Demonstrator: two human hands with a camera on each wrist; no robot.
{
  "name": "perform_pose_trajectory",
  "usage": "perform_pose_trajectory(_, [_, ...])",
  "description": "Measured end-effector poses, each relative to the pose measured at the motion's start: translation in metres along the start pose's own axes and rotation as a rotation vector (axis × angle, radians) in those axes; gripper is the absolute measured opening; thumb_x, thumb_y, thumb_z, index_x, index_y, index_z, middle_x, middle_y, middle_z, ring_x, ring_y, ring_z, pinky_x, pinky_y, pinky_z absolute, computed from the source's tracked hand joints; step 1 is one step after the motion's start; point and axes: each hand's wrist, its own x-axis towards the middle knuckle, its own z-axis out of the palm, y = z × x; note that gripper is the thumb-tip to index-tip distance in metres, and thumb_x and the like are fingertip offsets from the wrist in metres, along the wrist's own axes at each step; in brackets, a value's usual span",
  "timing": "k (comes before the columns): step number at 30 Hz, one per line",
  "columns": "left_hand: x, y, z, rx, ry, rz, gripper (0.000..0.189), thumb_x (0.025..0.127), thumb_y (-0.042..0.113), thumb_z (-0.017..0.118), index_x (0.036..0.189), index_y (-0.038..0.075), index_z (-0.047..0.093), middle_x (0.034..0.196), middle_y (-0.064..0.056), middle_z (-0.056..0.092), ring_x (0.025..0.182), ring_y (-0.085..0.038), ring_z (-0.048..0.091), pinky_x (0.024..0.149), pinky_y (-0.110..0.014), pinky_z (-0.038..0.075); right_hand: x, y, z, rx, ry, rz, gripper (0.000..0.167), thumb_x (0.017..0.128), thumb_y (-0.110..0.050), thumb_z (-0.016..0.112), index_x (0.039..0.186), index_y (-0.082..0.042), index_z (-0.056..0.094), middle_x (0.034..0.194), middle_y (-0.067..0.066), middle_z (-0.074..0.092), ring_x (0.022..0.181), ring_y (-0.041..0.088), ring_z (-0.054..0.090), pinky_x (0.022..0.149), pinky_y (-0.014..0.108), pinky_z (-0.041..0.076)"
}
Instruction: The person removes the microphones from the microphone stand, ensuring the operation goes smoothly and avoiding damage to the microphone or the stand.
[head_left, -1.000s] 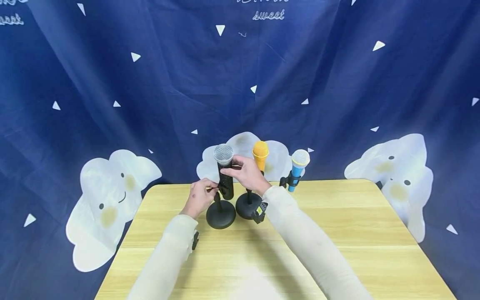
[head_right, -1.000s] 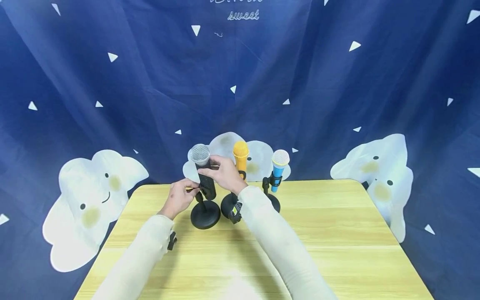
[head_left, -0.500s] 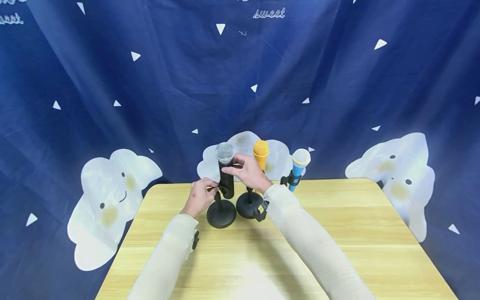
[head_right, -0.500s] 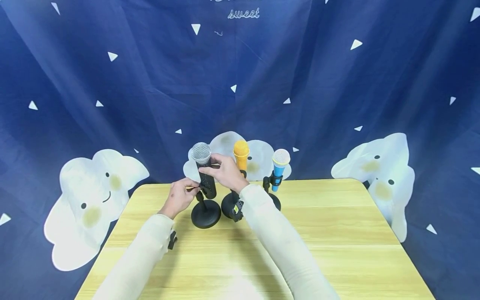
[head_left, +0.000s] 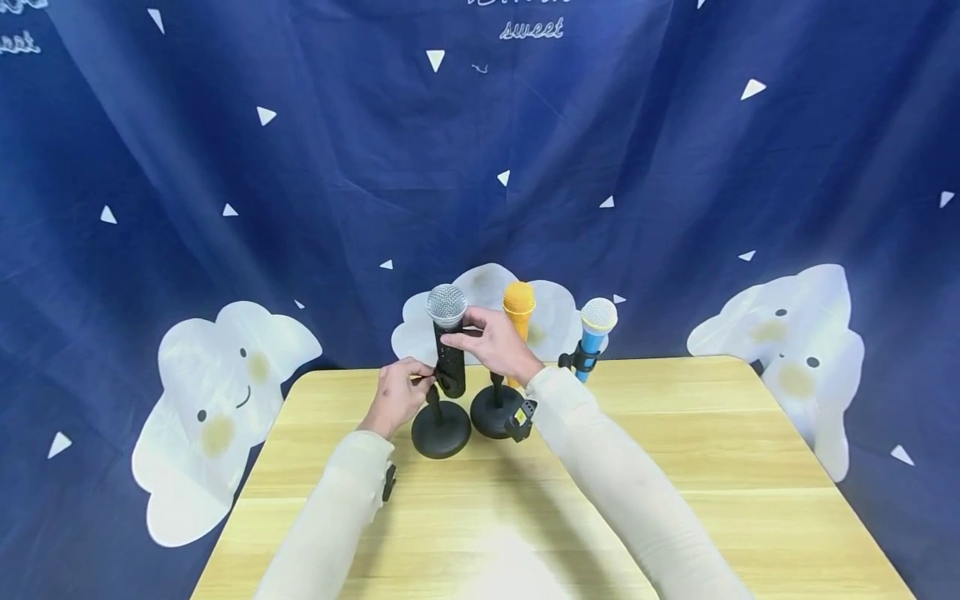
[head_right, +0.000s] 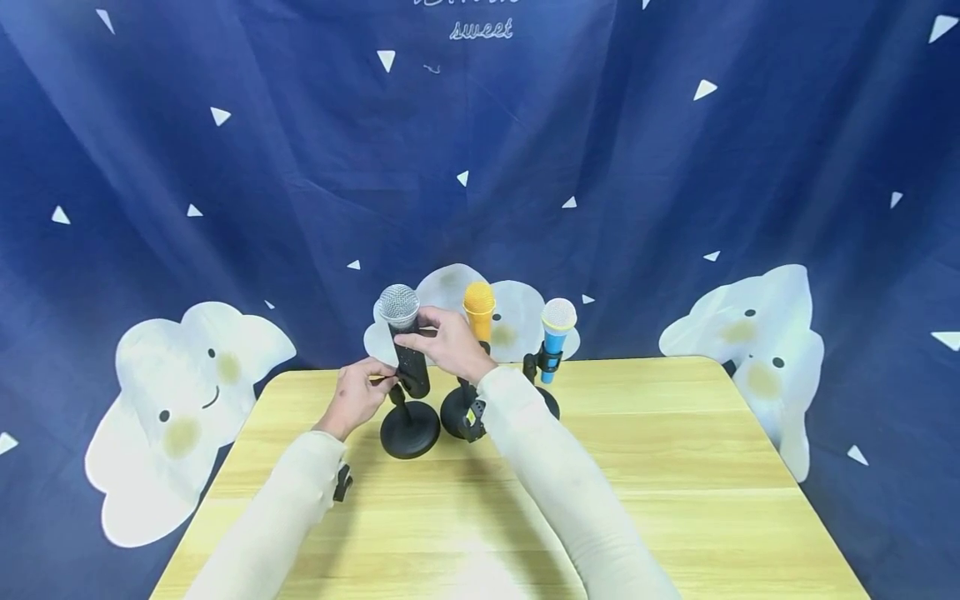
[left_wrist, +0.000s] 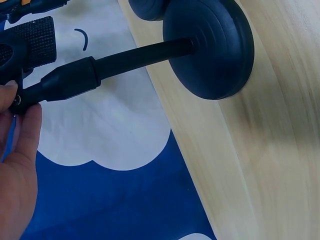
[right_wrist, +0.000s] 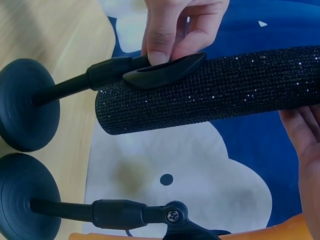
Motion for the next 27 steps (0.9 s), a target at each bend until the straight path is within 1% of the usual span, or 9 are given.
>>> perform_pose_trajectory(8, [-0.0015, -0.0040, 0.0020, -0.003, 0.026, 0.028, 0.005, 0.081, -0.004, 0.076, 0.082, 0.001, 0.077, 0.086, -0.008, 0.073, 0.076, -0.024, 0.069, 0.074, -0.040, 0.055, 0.0009, -0.0009, 0.0013, 0.011, -0.006, 0.001, 0.030, 0.088, -0.007, 0.077, 0.115, 0.002, 0.069, 0.111, 0.014, 0.072, 0.108, 0.022, 0.068, 0.094, 0.028, 0.053])
perform_pose_trajectory(15, [-0.0011, -0.0030, 0.0027, -0.007, 0.026, 0.023, 0.006, 0.081, -0.005, 0.076, 0.082, 0.001, 0.078, 0.086, -0.007, 0.074, 0.077, -0.025, 0.069, 0.077, -0.041, 0.053, 0.0014, -0.0016, -0.0007, -0.010, -0.008, 0.008, 0.029, 0.088, -0.010, 0.078, 0.113, 0.001, 0.070, 0.110, 0.013, 0.072, 0.108, 0.023, 0.068, 0.095, 0.028, 0.053])
perform_pose_trajectory(18, [-0.0011, -0.0023, 0.0023, -0.009, 0.023, 0.018, 0.005, 0.081, -0.004, 0.076, 0.082, 0.001, 0.077, 0.086, -0.007, 0.073, 0.076, -0.024, 0.069, 0.075, -0.041, 0.054, 0.0019, -0.0026, -0.0013, -0.014, -0.006, 0.008, 0.028, 0.088, -0.010, 0.077, 0.112, 0.001, 0.070, 0.109, 0.013, 0.072, 0.107, 0.023, 0.068, 0.096, 0.029, 0.053])
perform_pose_trajectory(23, [-0.0007, -0.0023, 0.0019, -0.012, 0.021, 0.021, 0.006, 0.081, -0.004, 0.075, 0.082, 0.001, 0.078, 0.086, -0.009, 0.073, 0.077, -0.025, 0.069, 0.075, -0.040, 0.055, 0.0033, -0.0022, -0.0016, -0.026, -0.008, -0.008, 0.026, 0.088, -0.009, 0.077, 0.110, 0.001, 0.070, 0.107, 0.012, 0.072, 0.106, 0.022, 0.068, 0.095, 0.028, 0.053])
perform_pose_trajectory(27, [-0.0006, -0.0027, 0.0015, -0.015, 0.014, 0.013, 0.005, 0.083, -0.004, 0.074, 0.083, 0.000, 0.077, 0.087, -0.008, 0.074, 0.079, -0.026, 0.070, 0.081, -0.043, 0.053, 0.0037, -0.0026, -0.0022, -0.024, -0.011, -0.024, 0.025, 0.088, -0.009, 0.077, 0.111, 0.001, 0.070, 0.106, 0.012, 0.072, 0.106, 0.022, 0.068, 0.094, 0.027, 0.053])
